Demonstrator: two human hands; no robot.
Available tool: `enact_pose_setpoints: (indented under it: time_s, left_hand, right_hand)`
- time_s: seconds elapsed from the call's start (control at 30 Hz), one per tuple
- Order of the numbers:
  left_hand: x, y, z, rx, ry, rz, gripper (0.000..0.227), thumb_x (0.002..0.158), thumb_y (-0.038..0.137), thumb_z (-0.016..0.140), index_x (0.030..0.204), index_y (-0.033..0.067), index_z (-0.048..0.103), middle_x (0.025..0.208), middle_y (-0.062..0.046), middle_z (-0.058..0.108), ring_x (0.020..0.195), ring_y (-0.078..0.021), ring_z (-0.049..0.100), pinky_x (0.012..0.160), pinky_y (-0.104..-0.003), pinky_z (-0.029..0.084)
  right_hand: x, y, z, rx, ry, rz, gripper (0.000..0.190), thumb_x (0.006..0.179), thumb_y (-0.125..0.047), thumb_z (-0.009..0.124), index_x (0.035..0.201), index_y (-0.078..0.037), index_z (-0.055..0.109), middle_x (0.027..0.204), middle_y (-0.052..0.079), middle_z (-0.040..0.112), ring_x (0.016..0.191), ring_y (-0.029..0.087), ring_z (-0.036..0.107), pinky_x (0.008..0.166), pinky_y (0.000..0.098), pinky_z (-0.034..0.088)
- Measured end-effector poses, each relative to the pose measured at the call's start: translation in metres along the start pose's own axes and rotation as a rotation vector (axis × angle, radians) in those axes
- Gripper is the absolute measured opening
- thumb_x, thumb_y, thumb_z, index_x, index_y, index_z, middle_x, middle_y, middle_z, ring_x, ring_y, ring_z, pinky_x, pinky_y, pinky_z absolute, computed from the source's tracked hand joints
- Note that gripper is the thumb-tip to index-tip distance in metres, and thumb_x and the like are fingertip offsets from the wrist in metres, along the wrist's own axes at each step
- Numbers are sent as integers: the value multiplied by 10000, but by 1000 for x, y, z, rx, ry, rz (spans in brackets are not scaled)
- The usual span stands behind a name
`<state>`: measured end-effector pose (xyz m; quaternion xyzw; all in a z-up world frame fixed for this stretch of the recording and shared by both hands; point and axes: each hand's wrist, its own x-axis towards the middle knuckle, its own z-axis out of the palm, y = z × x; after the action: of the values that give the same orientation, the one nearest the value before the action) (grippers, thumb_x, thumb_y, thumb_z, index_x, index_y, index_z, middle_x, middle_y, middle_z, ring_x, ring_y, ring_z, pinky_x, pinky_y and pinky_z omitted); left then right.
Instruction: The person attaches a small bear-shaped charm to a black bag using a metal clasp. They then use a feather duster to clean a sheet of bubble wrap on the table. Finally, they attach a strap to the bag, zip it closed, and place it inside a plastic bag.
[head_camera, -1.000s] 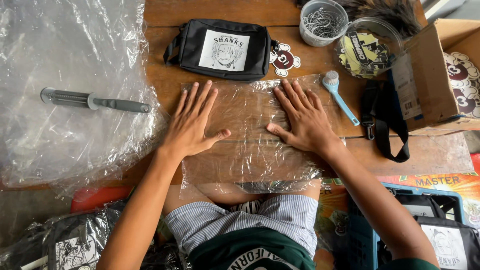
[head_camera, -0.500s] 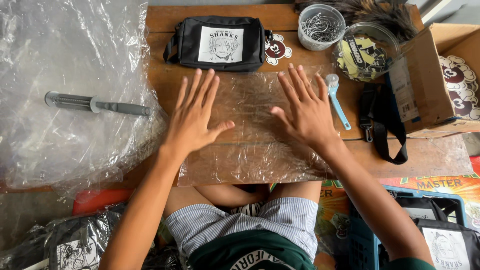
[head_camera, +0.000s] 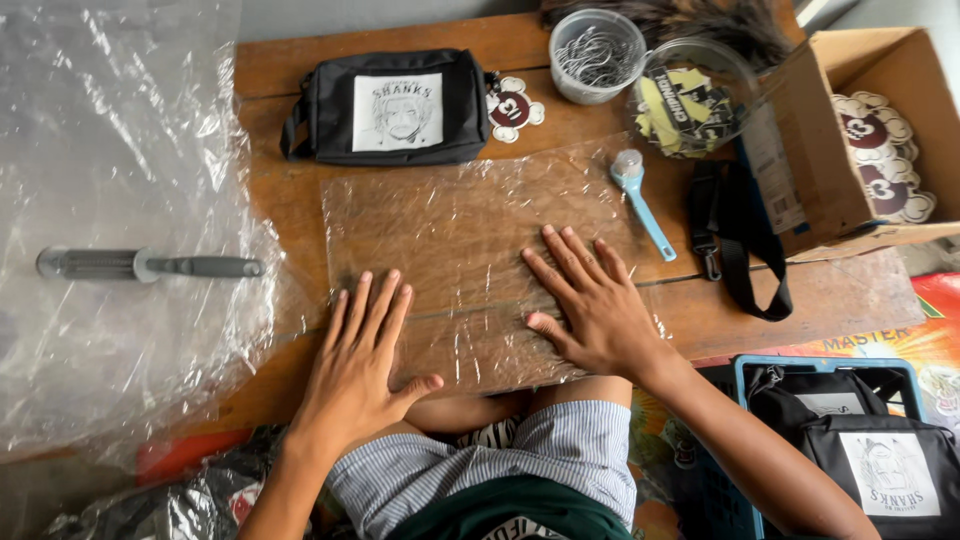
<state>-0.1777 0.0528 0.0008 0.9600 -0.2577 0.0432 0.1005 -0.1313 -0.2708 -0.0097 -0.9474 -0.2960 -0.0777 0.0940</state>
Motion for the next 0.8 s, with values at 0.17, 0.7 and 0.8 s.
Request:
enact_pose_setpoints:
  time_s: [0.17,0.7,0.8]
  left_hand:
    - [2,-8,-3,204,-31,69,1253,834,929,389,1633,8,100,1743,-179,36,1588,-420,5,1249,-554,50]
    - [415,-47,-25,-157,225,217,433,994,89,572,1418,4,560,1404,-164,624,1121,-429,626,859,-558,504]
    - [470,-50,5,-55,84,80,460,984,89,597,1442,77,556,1365,-145,640,1050,-450,637,777,-601,523]
  right_hand:
    - [0,8,-19,15,56,-39,779,1042,-632,255,1621,-112,298,1674,195,297,1575,351,227,1258,529,120]
    - [119,302,-140,-472,-88,612,301,1007,-379,644,1274,-323,773,981,196,785,834,385,753,636,514,615]
    - [151,318,-141,-464,-440,694,440,901,-487,752,1333,-462,671,1187,-14,764,957,205,728,741,381,606]
